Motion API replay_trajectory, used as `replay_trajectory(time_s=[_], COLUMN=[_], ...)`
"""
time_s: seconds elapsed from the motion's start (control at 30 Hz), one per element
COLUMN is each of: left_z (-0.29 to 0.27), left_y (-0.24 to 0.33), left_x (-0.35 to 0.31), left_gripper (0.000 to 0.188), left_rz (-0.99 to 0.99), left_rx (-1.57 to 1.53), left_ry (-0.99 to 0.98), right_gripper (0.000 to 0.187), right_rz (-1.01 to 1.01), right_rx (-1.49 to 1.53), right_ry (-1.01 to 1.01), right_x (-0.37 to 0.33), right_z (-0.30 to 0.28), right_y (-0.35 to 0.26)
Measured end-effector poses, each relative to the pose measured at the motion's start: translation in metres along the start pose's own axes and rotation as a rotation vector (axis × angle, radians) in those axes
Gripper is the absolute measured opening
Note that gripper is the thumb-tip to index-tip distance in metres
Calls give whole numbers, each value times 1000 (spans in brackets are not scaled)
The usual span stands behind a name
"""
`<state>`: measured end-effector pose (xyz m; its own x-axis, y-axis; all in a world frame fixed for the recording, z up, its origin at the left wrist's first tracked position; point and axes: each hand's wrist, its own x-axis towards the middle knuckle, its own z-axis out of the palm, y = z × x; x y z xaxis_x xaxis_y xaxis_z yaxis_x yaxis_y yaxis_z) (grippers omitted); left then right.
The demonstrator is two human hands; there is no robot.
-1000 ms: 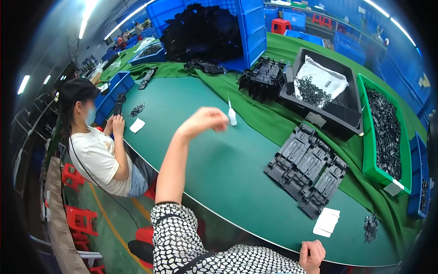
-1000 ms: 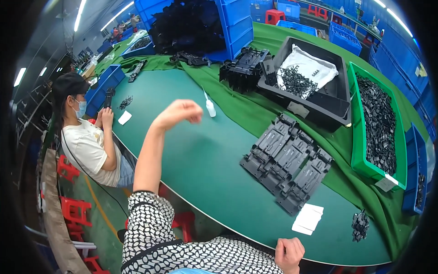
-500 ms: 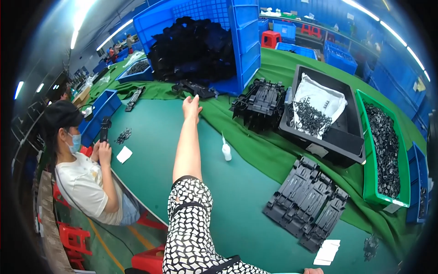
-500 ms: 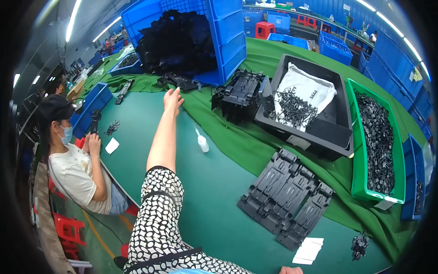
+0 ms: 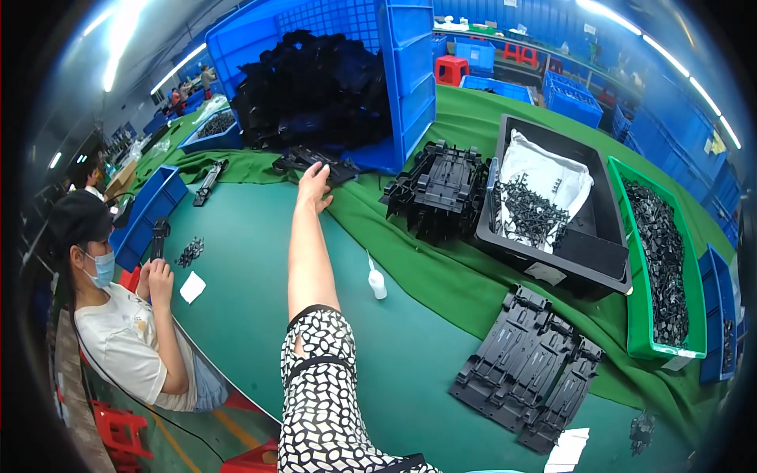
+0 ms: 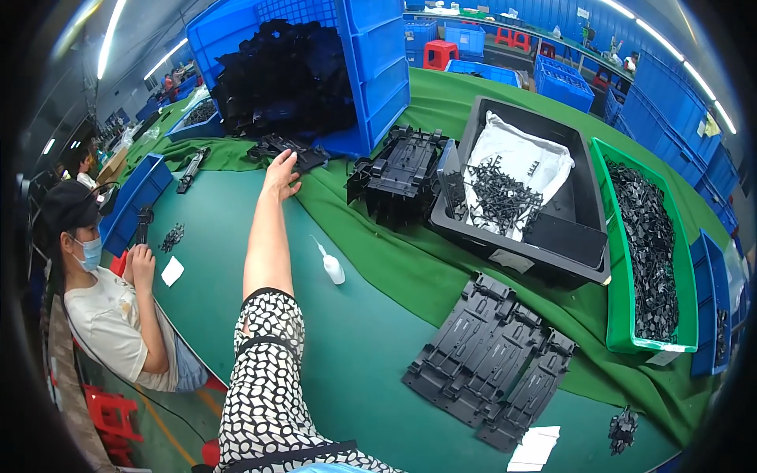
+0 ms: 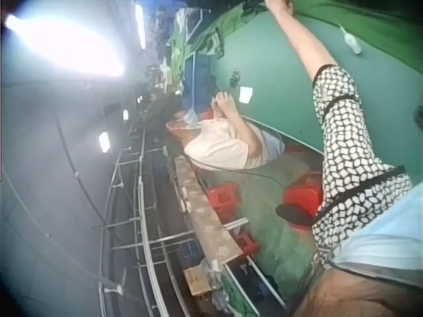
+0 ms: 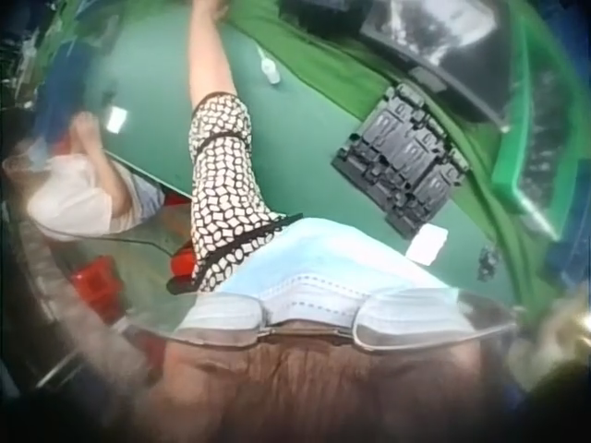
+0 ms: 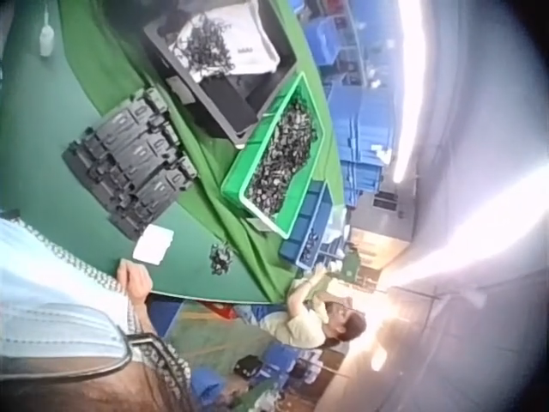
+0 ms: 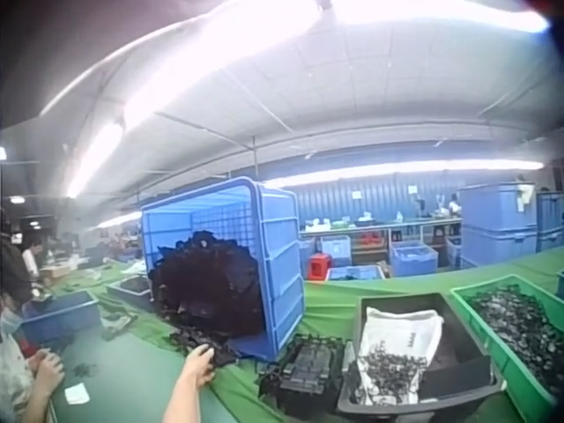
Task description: Assembling small plastic gears onto a toy car chassis after applying lubricant.
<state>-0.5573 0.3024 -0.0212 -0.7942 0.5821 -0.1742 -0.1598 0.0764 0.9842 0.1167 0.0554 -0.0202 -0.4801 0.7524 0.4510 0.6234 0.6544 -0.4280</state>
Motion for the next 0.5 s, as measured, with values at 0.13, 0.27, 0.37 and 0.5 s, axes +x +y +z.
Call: replay_trajectory(time_s=[0.13, 0.27, 0.37, 0.5], left_z=[7, 16, 11, -2], left_y=[7, 10, 5, -9], left_x=[2, 6, 6, -9], left_gripper=[56, 53, 48, 54], left_rz=[-1, -14, 37, 101], left_rx=[93, 177, 94, -17], left_ry=[4, -16, 29, 49], right_gripper=[10, 9, 9, 7], right_rz=[44, 48, 62, 179], right_rx=[-5, -21, -1, 9], right_ry=[-1, -24, 6, -86], right_x=[13, 18, 9, 1], right_z=[-2, -3, -2, -8], right_y=[-6, -7, -7, -11])
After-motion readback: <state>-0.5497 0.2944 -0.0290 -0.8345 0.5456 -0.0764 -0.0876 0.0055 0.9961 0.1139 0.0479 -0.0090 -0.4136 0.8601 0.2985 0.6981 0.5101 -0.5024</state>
